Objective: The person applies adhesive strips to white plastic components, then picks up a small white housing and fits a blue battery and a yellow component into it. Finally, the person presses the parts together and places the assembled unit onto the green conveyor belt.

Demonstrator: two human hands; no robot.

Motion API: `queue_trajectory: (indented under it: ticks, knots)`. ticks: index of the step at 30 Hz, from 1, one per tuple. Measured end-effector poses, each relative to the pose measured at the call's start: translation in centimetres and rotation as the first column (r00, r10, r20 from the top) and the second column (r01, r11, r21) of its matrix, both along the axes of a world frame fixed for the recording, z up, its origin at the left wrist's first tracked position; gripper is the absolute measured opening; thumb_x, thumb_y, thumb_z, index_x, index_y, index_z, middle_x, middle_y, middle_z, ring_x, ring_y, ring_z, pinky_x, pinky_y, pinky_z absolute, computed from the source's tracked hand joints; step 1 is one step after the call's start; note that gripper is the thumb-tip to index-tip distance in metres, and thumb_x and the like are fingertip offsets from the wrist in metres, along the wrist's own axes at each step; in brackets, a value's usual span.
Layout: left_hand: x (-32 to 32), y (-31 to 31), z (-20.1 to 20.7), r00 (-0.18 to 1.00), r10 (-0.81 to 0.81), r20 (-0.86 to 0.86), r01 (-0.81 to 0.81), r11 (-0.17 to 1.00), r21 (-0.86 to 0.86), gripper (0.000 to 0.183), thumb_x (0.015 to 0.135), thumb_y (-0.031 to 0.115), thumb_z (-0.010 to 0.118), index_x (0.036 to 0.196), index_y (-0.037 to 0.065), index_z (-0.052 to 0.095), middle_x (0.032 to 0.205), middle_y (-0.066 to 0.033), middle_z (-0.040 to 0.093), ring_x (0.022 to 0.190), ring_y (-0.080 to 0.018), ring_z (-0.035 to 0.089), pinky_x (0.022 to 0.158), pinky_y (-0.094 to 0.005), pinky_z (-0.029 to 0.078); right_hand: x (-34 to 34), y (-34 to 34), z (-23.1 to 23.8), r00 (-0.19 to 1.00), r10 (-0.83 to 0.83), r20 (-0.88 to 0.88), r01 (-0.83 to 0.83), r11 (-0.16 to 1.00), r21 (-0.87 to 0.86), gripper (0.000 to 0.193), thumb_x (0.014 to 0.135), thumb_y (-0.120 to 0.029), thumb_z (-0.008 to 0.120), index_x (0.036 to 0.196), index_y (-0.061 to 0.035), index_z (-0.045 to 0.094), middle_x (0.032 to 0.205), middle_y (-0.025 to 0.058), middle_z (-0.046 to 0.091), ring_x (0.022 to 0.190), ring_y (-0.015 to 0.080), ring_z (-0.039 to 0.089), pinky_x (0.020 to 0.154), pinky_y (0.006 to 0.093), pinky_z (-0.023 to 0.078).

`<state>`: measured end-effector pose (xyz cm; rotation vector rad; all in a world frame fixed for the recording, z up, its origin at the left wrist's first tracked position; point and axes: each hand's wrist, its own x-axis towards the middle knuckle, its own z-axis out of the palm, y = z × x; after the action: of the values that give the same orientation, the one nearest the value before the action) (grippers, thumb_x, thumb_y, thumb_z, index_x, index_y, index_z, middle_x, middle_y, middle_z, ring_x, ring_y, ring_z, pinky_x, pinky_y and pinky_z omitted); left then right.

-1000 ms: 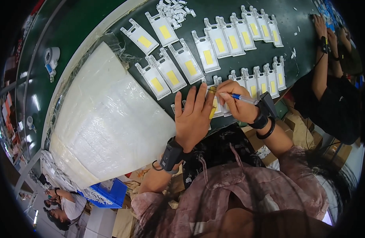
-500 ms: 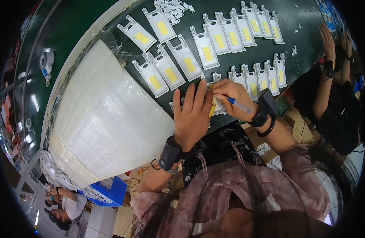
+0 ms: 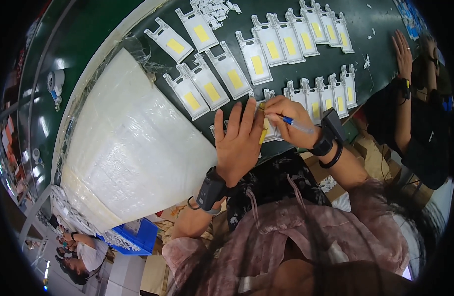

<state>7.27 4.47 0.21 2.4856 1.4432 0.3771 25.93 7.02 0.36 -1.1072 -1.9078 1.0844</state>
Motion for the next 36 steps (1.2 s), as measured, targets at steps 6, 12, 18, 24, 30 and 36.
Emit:
queue_trajectory:
  ticks: [6,12,18,24,30,36]
  knots:
    - [0.0,0.6,0.6,0.999,0.02,0.028,-0.022,0.998,0.051,0.033,0.086,0.022,0.062,0.117,0.012,0.065,0.137,-0.005,0.052,0.124,-0.0244,0.049,0.109,-0.0519,0.027,-0.4,0.5,0.7,0.999,-0.032,-0.044,0.033,0.999,0.018,0.007,0.096,-0.001,0.053,0.103,-0.0003,0.053,0.095,0.0153,0.059,0.07,0.0211,0.057,0.065,0.0313,0.047]
    - [-2.3,2.6,4.1,0.93,0.106,0.351,-0.022,0.972,-0.236,0.041,0.067,0.004,0.07,0.107,0.014,0.068,0.132,-0.0075,0.055,0.128,-0.0287,0.047,0.111,-0.0524,0.024,-0.2,-0.7,-0.5,0.979,-0.164,-0.119,0.14,0.972,-0.189,0.006,0.098,-0.007,0.054,0.097,-0.0013,0.054,0.085,0.0118,0.056,0.062,0.0186,0.056,0.06,0.0316,0.046]
    - [-9.0,13.7,3.3,0.778,0.373,0.505,-0.381,0.92,-0.094,0.022,0.077,0.003,0.067,0.099,0.005,0.071,0.1,-0.0133,0.07,0.096,-0.0323,0.063,0.087,-0.0403,0.047,-0.2,-0.9,0.9,0.996,-0.086,-0.031,0.079,0.982,-0.172,0.002,0.098,-0.001,0.048,0.096,-0.0017,0.048,0.074,0.0093,0.055,0.073,0.0206,0.055,0.071,0.0337,0.047]
    - [-5.9,20.6,1.9,0.887,0.183,0.425,-0.26,0.957,0.131,0.025,0.079,0.002,0.064,0.102,0.007,0.072,0.102,-0.0118,0.07,0.097,-0.0317,0.062,0.089,-0.0392,0.047,-0.2,-0.6,0.4,0.993,-0.114,-0.03,0.107,0.979,-0.172,0.006,0.097,-0.004,0.05,0.092,-0.0018,0.051,0.078,0.0098,0.057,0.077,0.0218,0.058,0.072,0.034,0.047]
    - [-2.1,26.5,-0.1,0.914,0.17,0.368,-0.303,0.89,0.341,0.02,0.076,0.006,0.066,0.093,0.011,0.075,0.092,-0.0072,0.071,0.088,-0.0297,0.063,0.08,-0.0397,0.048,-0.1,-0.6,-0.5,0.995,-0.086,-0.048,0.079,0.988,-0.131,0.003,0.096,-0.004,0.053,0.096,-0.0008,0.053,0.08,0.0123,0.058,0.078,0.0242,0.06,0.07,0.0346,0.048]
    - [-0.9,28.6,-0.3,0.998,0.07,-0.01,-0.057,0.888,0.455,0.015,0.079,0.014,0.059,0.083,0.015,0.074,0.084,-0.0014,0.067,0.092,-0.022,0.059,0.088,-0.042,0.04,0.1,-0.9,-0.8,0.993,-0.083,-0.08,0.078,0.995,-0.061,0.003,0.096,-0.003,0.052,0.098,-0.0008,0.053,0.087,0.0133,0.059,0.067,0.0217,0.059,0.065,0.0326,0.049]
